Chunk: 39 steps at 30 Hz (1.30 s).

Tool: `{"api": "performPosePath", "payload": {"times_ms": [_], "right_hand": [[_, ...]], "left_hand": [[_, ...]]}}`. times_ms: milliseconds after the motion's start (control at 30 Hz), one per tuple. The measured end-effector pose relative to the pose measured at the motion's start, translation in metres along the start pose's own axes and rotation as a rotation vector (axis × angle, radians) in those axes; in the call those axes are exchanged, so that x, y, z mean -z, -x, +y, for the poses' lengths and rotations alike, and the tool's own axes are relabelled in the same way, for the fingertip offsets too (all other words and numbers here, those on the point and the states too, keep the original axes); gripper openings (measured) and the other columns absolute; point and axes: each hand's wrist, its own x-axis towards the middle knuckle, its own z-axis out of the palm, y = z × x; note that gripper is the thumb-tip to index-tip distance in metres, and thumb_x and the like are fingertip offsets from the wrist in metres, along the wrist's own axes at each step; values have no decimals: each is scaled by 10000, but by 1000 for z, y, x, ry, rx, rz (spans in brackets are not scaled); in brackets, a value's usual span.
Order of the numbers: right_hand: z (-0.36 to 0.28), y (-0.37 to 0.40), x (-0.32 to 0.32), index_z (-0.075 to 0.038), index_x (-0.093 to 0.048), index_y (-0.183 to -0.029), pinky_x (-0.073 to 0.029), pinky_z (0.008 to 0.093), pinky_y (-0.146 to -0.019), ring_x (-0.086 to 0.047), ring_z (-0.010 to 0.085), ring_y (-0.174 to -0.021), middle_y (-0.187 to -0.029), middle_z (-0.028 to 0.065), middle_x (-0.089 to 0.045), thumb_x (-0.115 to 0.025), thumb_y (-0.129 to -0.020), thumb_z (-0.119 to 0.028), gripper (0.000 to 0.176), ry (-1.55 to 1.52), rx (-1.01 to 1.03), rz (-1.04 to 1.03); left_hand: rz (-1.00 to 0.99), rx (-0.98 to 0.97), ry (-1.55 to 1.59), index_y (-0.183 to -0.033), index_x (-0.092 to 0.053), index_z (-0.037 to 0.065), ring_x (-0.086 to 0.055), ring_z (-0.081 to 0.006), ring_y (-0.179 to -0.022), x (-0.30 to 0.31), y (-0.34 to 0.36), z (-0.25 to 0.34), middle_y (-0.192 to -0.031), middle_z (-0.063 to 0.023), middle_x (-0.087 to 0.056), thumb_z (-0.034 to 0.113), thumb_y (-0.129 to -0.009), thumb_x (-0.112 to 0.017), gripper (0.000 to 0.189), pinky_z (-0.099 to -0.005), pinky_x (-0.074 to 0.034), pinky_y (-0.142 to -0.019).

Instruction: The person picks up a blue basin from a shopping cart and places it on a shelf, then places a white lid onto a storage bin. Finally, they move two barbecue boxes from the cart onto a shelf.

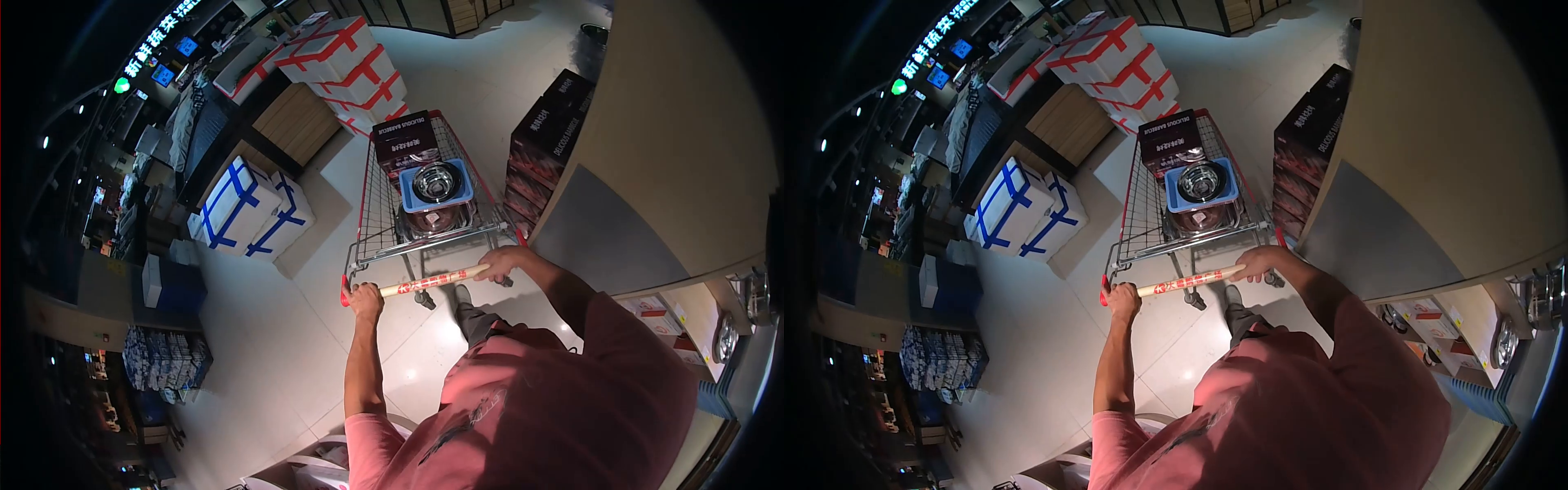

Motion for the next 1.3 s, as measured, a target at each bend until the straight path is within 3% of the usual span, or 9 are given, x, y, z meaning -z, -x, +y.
{"api": "performPosePath", "payload": {"times_ms": [67, 200, 233, 267, 333, 367, 600, 867, 1300], "right_hand": [[-12, -27, 8, -73, -579, -1201, -541, 334, -647, -695, 184, -841, -952, 81, -711, -615, -836, -606, 647, -2, 76, -116], [-49, -55, 22, -84, -673, -1019, -535, 298, -587, -681, 172, -692, -793, 67, -709, -673, -820, -491, 453, 45, 18, -38], [-63, -51, 25, -67, -700, -927, -547, 361, -608, -686, 239, -649, -719, 91, -698, -668, -792, -443, 400, 147, 70, 100], [-62, -70, 23, -67, -700, -927, -547, 361, -608, -686, 239, -649, -719, 91, -698, -668, -792, -443, 400, 124, 65, 98], [-59, -110, 10, -60, -708, -924, -546, 435, -669, -687, 326, -686, -740, 133, -697, -647, -775, -408, 384, 338, 192, 471], [-64, -114, 12, -72, -711, -956, -532, 488, -745, -679, 379, -758, -794, 159, -701, -636, -759, -366, 362, 288, 166, 455], [-113, -127, 60, -106, -713, -988, -537, 466, -803, -682, 341, -910, -922, 145, -710, -678, -752, -359, 348, 234, 35, 474], [-135, -178, 91, -115, -705, -962, -538, 460, -772, -688, 319, -876, -893, 113, -709, -683, -788, -427, 358, 273, -46, 541], [-185, -238, 162, -124, -727, -941, -543, 443, -758, -690, 326, -841, -852, 120, -708, -663, -765, -305, 261, 87, -224, 665]], "left_hand": [[134, 55, 35, -808, -699, 85, -655, -297, -880, 1, -24, -21, -841, -109, -688, 192, -803, -583, 157, -672, -285, -1025], [-162, 86, 29, -887, -722, 85, -645, -308, -1027, 13, -81, -56, -1000, -126, -703, 209, -822, -612, 178, -734, -220, -1040], [-162, 89, 2, -918, -730, 89, -648, -308, -1047, 15, -96, -65, -1006, -121, -711, 218, -826, -625, 191, -749, -201, -1039], [-172, 71, -9, -918, -730, 89, -648, -308, -1047, 20, -112, -72, -1006, -121, -711, 218, -826, -625, 191, -749, -201, -1039], [-291, 115, -34, -1013, -709, 79, -594, -297, -1150, 24, -135, -84, -1095, -103, -693, 183, -857, -565, 236, -738, -163, -1064], [-259, 108, 11, -1004, -707, 68, -601, -301, -1135, 15, -146, -93, -1075, -108, -695, 179, -858, -559, 236, -746, -158, -1060], [-156, 20, -48, -951, -712, 64, -627, -304, -1052, 4, -230, -128, -1015, -102, -702, 165, -853, -542, 220, -743, -193, -1035], [-128, -137, -96, -947, -717, 90, -638, -284, -1018, 2, -318, -149, -1006, -52, -693, 139, -867, -521, 217, -729, -199, -1046], [-82, -217, -202, -1012, -720, 103, -624, -266, -1077, -11, -476, -165, -1058, -69, -694, 143, -849, -586, 215, -700, -214, -1070]]}}
